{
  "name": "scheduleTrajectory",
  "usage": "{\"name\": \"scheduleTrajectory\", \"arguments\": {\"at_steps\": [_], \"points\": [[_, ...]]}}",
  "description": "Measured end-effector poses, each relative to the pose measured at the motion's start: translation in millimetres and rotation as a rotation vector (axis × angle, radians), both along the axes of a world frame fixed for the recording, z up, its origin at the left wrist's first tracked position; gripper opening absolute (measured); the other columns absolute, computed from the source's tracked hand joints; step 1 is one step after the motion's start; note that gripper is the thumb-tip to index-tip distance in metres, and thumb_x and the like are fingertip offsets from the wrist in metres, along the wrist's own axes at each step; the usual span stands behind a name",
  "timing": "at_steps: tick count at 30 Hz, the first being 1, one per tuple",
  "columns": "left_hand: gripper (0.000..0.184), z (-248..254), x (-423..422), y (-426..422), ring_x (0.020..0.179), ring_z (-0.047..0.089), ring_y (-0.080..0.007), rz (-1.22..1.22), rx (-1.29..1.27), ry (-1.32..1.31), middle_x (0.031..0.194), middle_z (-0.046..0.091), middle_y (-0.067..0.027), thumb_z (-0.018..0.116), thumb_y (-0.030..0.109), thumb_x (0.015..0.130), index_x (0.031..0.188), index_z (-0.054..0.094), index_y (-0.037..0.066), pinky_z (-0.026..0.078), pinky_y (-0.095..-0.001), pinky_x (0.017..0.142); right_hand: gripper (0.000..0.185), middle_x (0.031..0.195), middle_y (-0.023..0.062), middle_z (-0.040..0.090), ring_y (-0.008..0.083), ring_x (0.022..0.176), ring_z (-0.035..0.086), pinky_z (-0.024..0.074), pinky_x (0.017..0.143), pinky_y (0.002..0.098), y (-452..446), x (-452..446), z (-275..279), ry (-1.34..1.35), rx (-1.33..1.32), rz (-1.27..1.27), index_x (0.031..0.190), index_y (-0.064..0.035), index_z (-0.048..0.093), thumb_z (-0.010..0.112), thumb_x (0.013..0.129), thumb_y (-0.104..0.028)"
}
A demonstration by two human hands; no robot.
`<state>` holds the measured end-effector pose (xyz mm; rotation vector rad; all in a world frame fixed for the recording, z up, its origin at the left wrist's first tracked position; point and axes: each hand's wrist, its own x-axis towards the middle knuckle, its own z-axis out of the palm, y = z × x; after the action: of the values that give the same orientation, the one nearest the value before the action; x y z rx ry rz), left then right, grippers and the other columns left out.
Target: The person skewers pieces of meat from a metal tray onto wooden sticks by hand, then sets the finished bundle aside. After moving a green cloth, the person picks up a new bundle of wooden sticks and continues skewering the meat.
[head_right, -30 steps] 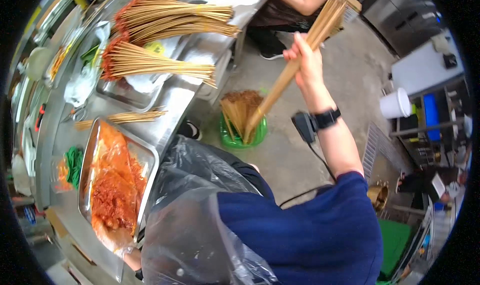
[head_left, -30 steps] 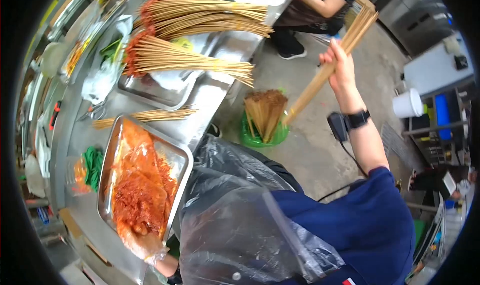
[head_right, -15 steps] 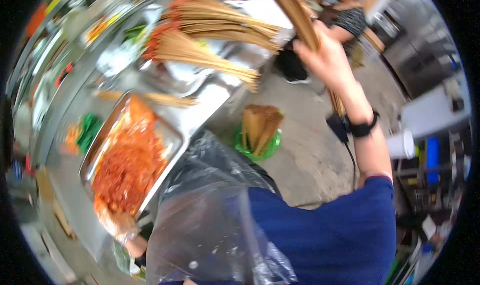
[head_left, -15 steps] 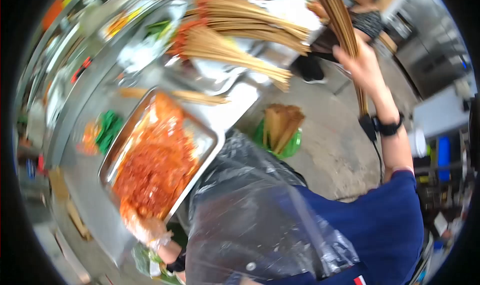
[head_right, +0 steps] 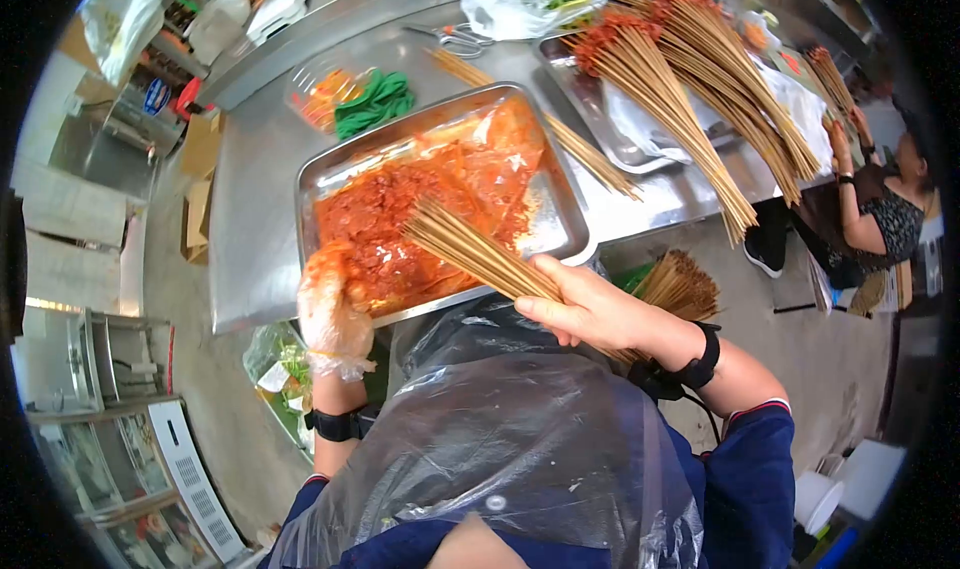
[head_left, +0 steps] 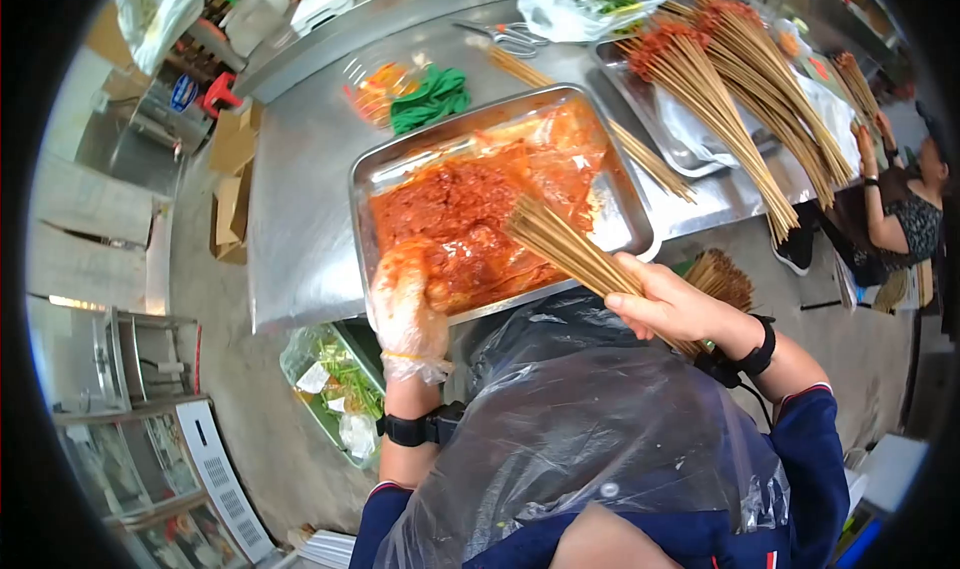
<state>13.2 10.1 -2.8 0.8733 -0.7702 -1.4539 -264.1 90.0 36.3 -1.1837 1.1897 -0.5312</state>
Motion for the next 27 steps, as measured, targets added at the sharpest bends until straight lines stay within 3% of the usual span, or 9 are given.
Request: {"name": "scheduleTrajectory", "arguments": {"at_steps": [5,8,10,16,20,23,26,27], "points": [[0.025,-7.2,-19.6,-6.8,0.066,0.054,-0.0113,-0.225,0.118,0.079,0.089,0.061,-0.0045,0.059,0.012,0.087,0.109,0.056,0.002,0.043,-0.0214,0.053,0.045,0.071,0.0032,0.051,0.0097,0.056,0.052,0.0460,0.047,0.0246,-21.3,7.9,-14.4,0.075,0.068,0.086,0.113,0.0007,0.046,0.055,0.089,-0.036],[0.024,-1.9,-34.5,-10.0,0.061,0.051,-0.0099,-0.220,0.175,0.080,0.082,0.057,-0.0018,0.061,0.013,0.086,0.107,0.056,0.002,0.039,-0.0207,0.050,0.046,0.072,0.0027,0.052,0.0093,0.057,0.053,0.0465,0.047,0.0247,-29.8,11.2,-16.9,0.060,0.111,0.080,0.117,0.0008,0.048,0.057,0.088,-0.034],[0.023,-3.0,-40.2,-13.5,0.060,0.050,-0.0096,-0.221,0.181,0.066,0.080,0.056,-0.0016,0.061,0.013,0.086,0.105,0.056,0.002,0.039,-0.0207,0.050,0.029,0.062,0.0013,0.051,0.0080,0.052,0.052,0.0445,0.045,0.0236,-33.5,14.7,-16.3,0.085,0.067,0.042,0.102,-0.0012,0.050,0.059,0.088,-0.026],[0.016,-10.7,-49.9,-21.4,0.056,0.049,-0.0097,-0.206,0.199,0.051,0.077,0.055,-0.0027,0.060,0.012,0.086,0.099,0.056,0.004,0.039,-0.0206,0.049,0.030,0.061,0.0006,0.051,0.0078,0.050,0.053,0.0447,0.045,0.0232,-36.2,13.0,-23.6,0.049,0.031,-0.027,0.101,-0.0012,0.050,0.060,0.087,-0.026],[0.017,-12.2,-48.9,-25.4,0.068,0.053,-0.0087,-0.221,0.135,-0.015,0.087,0.062,-0.0036,0.059,0.012,0.087,0.101,0.059,0.003,0.043,-0.0199,0.055,0.029,0.060,-0.0019,0.049,0.0057,0.047,0.048,0.0399,0.043,0.0197,-35.7,-14.3,14.5,0.052,-0.110,-0.241,0.102,-0.0036,0.049,0.060,0.088,-0.026],[0.019,-16.3,-42.7,-27.4,0.082,0.059,-0.0137,-0.227,0.089,-0.042,0.100,0.063,-0.0065,0.057,0.013,0.088,0.105,0.058,0.005,0.045,-0.0223,0.061,0.030,0.065,-0.0035,0.049,0.0044,0.048,0.044,0.0369,0.042,0.0192,-35.2,-61.5,58.1,0.015,-0.421,-0.548,0.104,-0.0052,0.051,0.060,0.088,-0.028],[0.021,-16.9,-39.2,-26.1,0.083,0.059,-0.0147,-0.245,0.110,-0.006,0.100,0.062,-0.0081,0.058,0.013,0.088,0.106,0.058,0.002,0.045,-0.0229,0.061,0.024,0.069,-0.0025,0.047,0.0045,0.051,0.042,0.0352,0.043,0.0192,-24.3,-105.6,99.9,-0.117,-0.694,-0.824,0.098,-0.0067,0.052,0.060,0.089,-0.027],[0.022,-19.9,-37.9,-25.5,0.082,0.059,-0.0152,-0.226,0.104,0.000,0.099,0.062,-0.0082,0.058,0.013,0.088,0.106,0.058,0.002,0.046,-0.0232,0.061,0.024,0.071,-0.0023,0.044,0.0038,0.051,0.039,0.0334,0.043,0.0180,-21.6,-114.0,109.7,-0.171,-0.806,-0.843,0.101,-0.0052,0.051,0.055,0.092,-0.027]]}}
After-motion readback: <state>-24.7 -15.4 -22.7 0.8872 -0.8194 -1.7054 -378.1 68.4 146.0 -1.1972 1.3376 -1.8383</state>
